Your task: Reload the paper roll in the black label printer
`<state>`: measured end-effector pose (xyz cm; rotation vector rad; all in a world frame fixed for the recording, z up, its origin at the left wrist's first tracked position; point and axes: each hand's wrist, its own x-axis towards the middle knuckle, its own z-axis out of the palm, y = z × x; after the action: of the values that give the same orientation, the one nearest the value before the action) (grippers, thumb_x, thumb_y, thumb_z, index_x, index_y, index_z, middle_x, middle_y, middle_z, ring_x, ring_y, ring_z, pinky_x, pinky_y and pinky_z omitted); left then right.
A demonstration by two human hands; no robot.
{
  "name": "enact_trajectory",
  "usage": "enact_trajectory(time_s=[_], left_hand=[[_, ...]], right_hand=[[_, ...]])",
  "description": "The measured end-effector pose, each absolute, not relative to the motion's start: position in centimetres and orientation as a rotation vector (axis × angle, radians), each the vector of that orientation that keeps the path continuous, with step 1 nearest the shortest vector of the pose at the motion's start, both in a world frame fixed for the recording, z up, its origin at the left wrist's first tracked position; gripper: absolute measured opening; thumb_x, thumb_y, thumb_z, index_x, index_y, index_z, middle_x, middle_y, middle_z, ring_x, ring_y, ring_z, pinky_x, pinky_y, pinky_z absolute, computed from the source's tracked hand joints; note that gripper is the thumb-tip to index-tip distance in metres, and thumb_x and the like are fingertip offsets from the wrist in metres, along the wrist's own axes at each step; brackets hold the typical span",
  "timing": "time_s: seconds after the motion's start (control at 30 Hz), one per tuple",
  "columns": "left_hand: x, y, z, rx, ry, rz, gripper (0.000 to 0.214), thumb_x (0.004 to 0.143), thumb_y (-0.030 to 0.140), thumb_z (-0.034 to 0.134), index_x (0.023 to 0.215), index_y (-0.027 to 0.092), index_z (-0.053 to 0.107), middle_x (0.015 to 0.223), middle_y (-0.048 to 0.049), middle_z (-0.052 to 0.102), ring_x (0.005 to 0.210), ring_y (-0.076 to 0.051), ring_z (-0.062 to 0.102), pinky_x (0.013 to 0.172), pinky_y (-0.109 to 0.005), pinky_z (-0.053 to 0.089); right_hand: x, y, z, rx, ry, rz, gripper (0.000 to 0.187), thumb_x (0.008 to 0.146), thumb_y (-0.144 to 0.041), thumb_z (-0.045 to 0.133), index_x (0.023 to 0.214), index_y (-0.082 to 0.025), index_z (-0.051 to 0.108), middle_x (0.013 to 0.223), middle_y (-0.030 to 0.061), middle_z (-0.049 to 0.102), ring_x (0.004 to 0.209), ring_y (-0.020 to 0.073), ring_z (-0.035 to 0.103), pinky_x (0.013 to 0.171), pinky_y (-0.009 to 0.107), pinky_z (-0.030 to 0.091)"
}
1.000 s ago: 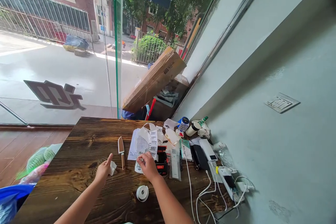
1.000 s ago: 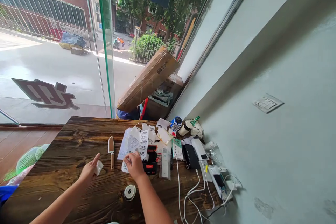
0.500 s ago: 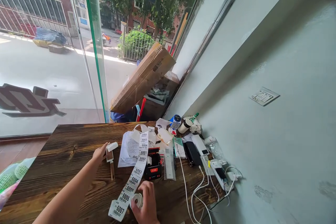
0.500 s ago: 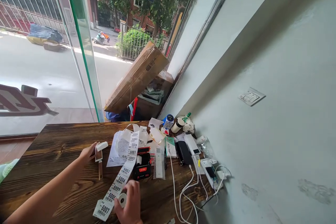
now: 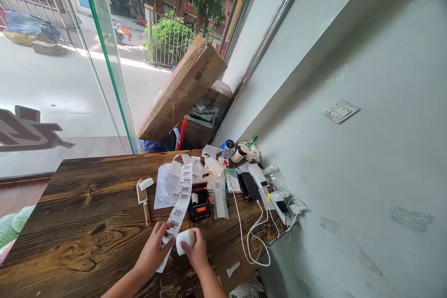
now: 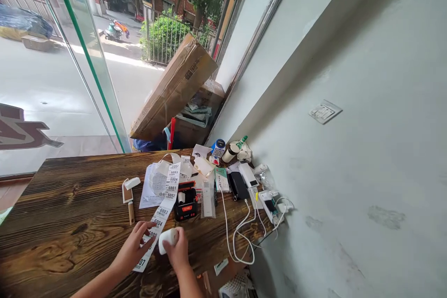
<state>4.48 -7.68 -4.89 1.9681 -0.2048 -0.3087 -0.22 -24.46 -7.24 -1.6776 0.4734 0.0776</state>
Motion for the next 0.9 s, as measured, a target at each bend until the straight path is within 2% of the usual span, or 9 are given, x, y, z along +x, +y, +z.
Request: enact_trajectory(time_s=[0.07, 0.17, 0.27, 0.37, 0.5, 0.57, 0.67, 0.8, 0.9], left_hand=[[3.2, -9.0, -4.7, 1.942, -0.183, -0.373, 0.045, 0.074, 0.044, 0.058, 0.112, 0.022, 0.062, 0.109, -0.0116, 0.058, 0.09, -0.024, 0.06, 0.068, -0.035, 0.054], [3.2, -10.5, -3.2, 1.865, -0.279, -0.502, 0.062, 0.07, 0.044, 0.067, 0.129, 0.025, 0.056, 0.128, -0.0129, 0.053, 0.104, -0.027, 0.058, 0.08, -0.039, 0.054], [4.1, -11.4, -1.2, 1.74, -0.448, -0.638, 0.065, 0.072, 0.049, 0.07, 0.132, 0.029, 0.055, 0.136, -0.0102, 0.052, 0.12, -0.028, 0.051, 0.104, -0.043, 0.043], [4.9, -12.0, 0.0, 1.523, -0.453, -0.823, 0.061, 0.078, 0.056, 0.065, 0.131, 0.028, 0.058, 0.139, -0.0077, 0.053, 0.132, -0.028, 0.043, 0.114, -0.041, 0.03], [5.6, -13.2, 0.9, 1.273, -0.27, -0.98, 0.076, 0.064, 0.06, 0.077, 0.13, 0.028, 0.058, 0.132, -0.0069, 0.059, 0.121, -0.027, 0.053, 0.102, -0.037, 0.042], [5.7, -14.0, 1.6, 1.201, -0.287, -1.033, 0.07, 0.062, 0.061, 0.078, 0.118, 0.021, 0.065, 0.108, -0.008, 0.068, 0.096, -0.024, 0.062, 0.082, -0.032, 0.048], [5.6, -15.5, 2.8, 1.083, -0.225, -1.037, 0.059, 0.067, 0.062, 0.075, 0.1, 0.013, 0.068, 0.074, -0.0047, 0.066, 0.06, -0.014, 0.056, 0.061, -0.025, 0.044], [5.4, -17.5, 3.8, 0.965, 0.173, -0.91, 0.058, 0.061, 0.055, 0.082, 0.096, 0.013, 0.065, 0.082, -0.0069, 0.069, 0.072, -0.016, 0.063, 0.076, -0.027, 0.05], [5.3, -19.1, 3.6, 0.889, 0.422, -0.847, 0.07, 0.049, 0.053, 0.089, 0.101, 0.016, 0.061, 0.089, -0.0077, 0.071, 0.081, -0.019, 0.066, 0.077, -0.028, 0.052]], right_hand=[[-0.6, -25.3, -6.0, -1.453, 0.549, 0.094, 0.05, 0.061, -0.05, 0.071, 0.099, -0.024, 0.052, 0.094, 0.0063, 0.067, 0.088, 0.029, 0.066, 0.074, 0.041, 0.053], [-1.4, -26.2, -3.5, -1.181, 0.598, 0.126, 0.064, 0.061, -0.062, 0.073, 0.108, -0.025, 0.051, 0.1, 0.0053, 0.069, 0.084, 0.0234, 0.067, 0.065, 0.034, 0.054], [-1.9, -26.8, -1.1, -1.042, 0.621, 0.129, 0.068, 0.056, -0.066, 0.079, 0.103, -0.022, 0.056, 0.088, 0.0034, 0.072, 0.076, 0.0186, 0.066, 0.06, 0.028, 0.053], [-1.8, -27.4, 0.3, -0.949, 0.647, 0.168, 0.067, 0.057, -0.068, 0.078, 0.101, -0.021, 0.06, 0.077, -0.0002, 0.07, 0.063, 0.0134, 0.063, 0.052, 0.023, 0.051], [-0.8, -28.6, 1.3, -0.847, 0.588, 0.394, 0.057, 0.062, -0.064, 0.076, 0.092, -0.016, 0.067, 0.064, -0.0011, 0.065, 0.049, 0.0097, 0.058, 0.039, 0.017, 0.041], [-0.2, -29.5, 1.7, -0.833, 0.521, 0.534, 0.062, 0.066, -0.072, 0.067, 0.084, -0.012, 0.068, 0.059, 0.0011, 0.062, 0.045, 0.0105, 0.056, 0.036, 0.017, 0.038], [0.3, -31.1, 2.2, -0.896, 0.398, 0.609, 0.08, 0.065, -0.084, 0.055, 0.092, -0.01, 0.067, 0.059, 0.0053, 0.065, 0.045, 0.0125, 0.057, 0.036, 0.018, 0.036], [0.6, -33.7, 2.4, -1.096, 0.267, 0.442, 0.084, 0.053, -0.06, 0.085, 0.119, -0.02, 0.053, 0.062, -0.0041, 0.063, 0.051, 0.0109, 0.052, 0.043, 0.018, 0.034], [0.8, -35.4, 2.2, -1.272, 0.228, 0.296, 0.08, 0.051, -0.036, 0.091, 0.12, -0.021, 0.054, 0.063, -0.0076, 0.056, 0.059, 0.0131, 0.05, 0.057, 0.025, 0.041]])
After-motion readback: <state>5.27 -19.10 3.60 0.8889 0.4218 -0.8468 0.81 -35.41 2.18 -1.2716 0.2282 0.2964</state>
